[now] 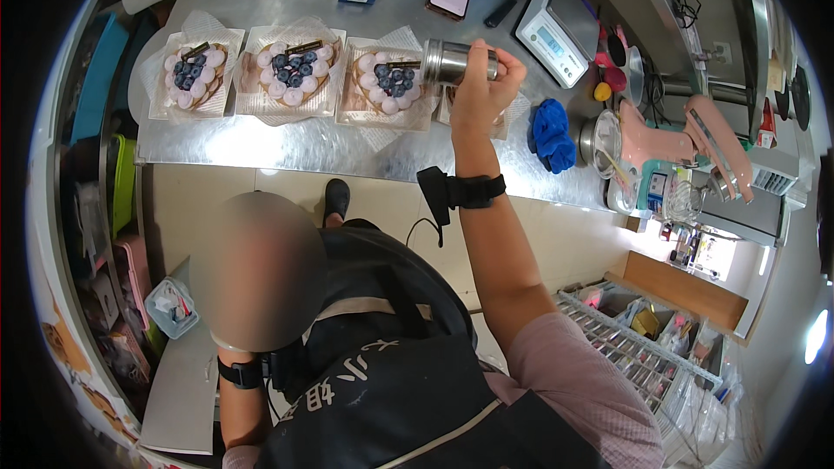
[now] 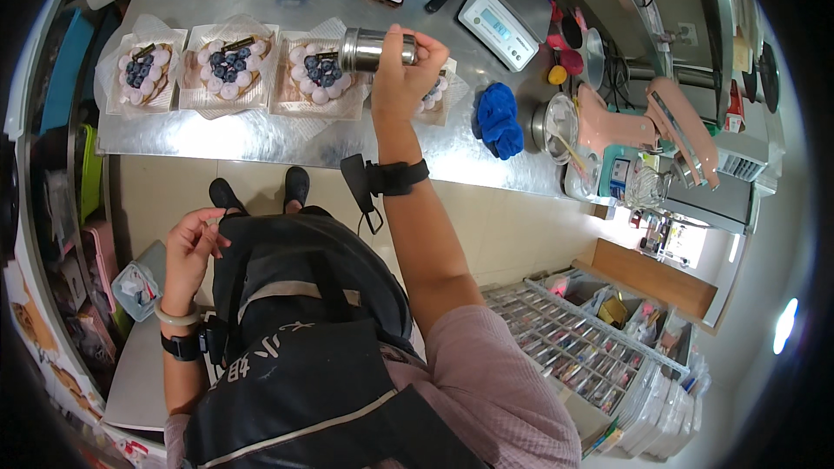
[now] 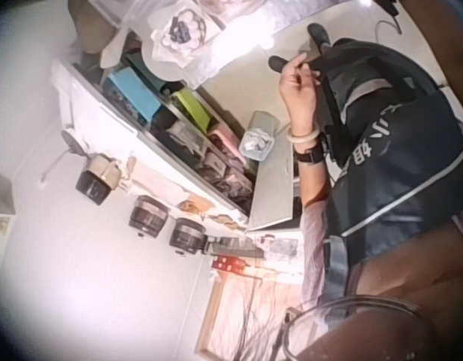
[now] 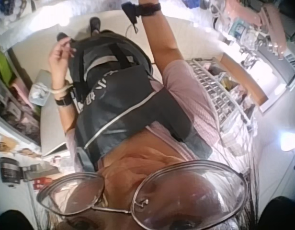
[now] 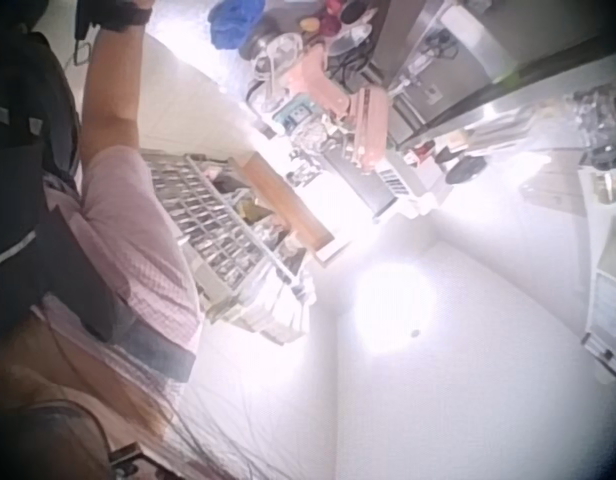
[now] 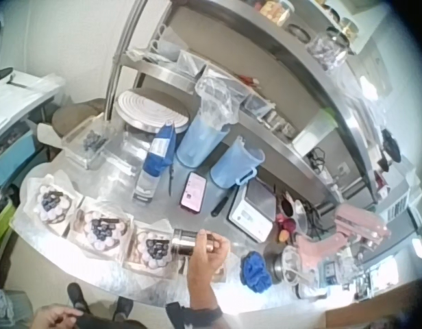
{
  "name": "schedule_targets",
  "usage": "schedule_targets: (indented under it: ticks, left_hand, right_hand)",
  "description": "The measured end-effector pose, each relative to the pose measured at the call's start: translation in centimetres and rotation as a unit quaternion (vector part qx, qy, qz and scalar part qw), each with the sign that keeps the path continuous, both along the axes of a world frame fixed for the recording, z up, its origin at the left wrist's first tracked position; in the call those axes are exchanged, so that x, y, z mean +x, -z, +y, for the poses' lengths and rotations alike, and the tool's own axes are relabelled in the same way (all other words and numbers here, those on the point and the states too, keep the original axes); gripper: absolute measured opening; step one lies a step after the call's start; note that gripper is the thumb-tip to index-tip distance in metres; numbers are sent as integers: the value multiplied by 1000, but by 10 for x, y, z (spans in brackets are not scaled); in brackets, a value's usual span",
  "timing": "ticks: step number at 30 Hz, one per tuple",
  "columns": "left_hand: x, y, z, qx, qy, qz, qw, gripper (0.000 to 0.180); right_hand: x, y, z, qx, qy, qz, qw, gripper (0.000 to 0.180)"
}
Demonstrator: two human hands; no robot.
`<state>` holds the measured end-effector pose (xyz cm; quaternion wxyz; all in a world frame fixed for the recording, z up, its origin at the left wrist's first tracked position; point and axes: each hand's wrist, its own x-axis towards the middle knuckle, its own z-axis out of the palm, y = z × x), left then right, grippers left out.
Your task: The person places small heart-shaped desserts decorated with blueberries into clear plastic containers, sprinkles powder over them using a shaker, and seals the containers with tape.
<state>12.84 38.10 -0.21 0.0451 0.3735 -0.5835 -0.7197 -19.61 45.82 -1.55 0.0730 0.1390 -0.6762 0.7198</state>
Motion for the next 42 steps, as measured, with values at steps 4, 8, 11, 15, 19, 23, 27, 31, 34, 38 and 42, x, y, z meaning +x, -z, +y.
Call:
schedule_targets:
  ticks: [4,8,11,15,19,23,27,31,34,38,42]
  left_hand:
    - [2,0,-1,8,-3,3,1000,17]
    - [26,35,2,-90,-8,-24,996,17]
    - [26,34,0,-103,2,-21,994,17]
    - [22,17,-1,-70,-16,-6,997,18]
    - [25,15,-5,-38,-31,-5,999,18]
    - [32,12,-11,-28,-28,8,999,18]
    - [44,11,-19,-15,-50,-7,999,18]
    - [59,15,-29,-10,-71,-19,997,18]
    - [68,19,-36,6,-86,-27,996,18]
    - [75,28,-43,-38,-58,-45,997,18]
    - [72,25,-49,-23,-66,-38,997,18]
  right_hand:
    - [6,-1,-2,-12,-36,-25,999,28]
    - [16,4,3,19,-47,27,998,27]
    - [7,13,18,30,-30,27,999,25]
    - [11,2,15,0,-15,-44,999,24]
    - [25,-11,-16,-46,-33,-25,998,26]
    - [54,-32,-80,-98,-74,-51,991,28]
    - [74,-24,-105,-78,-133,-67,986,29]
    - [73,-6,-106,-36,-116,-53,991,27]
    - [65,-6,-100,-8,-96,-56,994,27]
    - [69,-5,-111,4,-107,-20,994,28]
    - [83,-8,-130,-21,-148,-22,988,29]
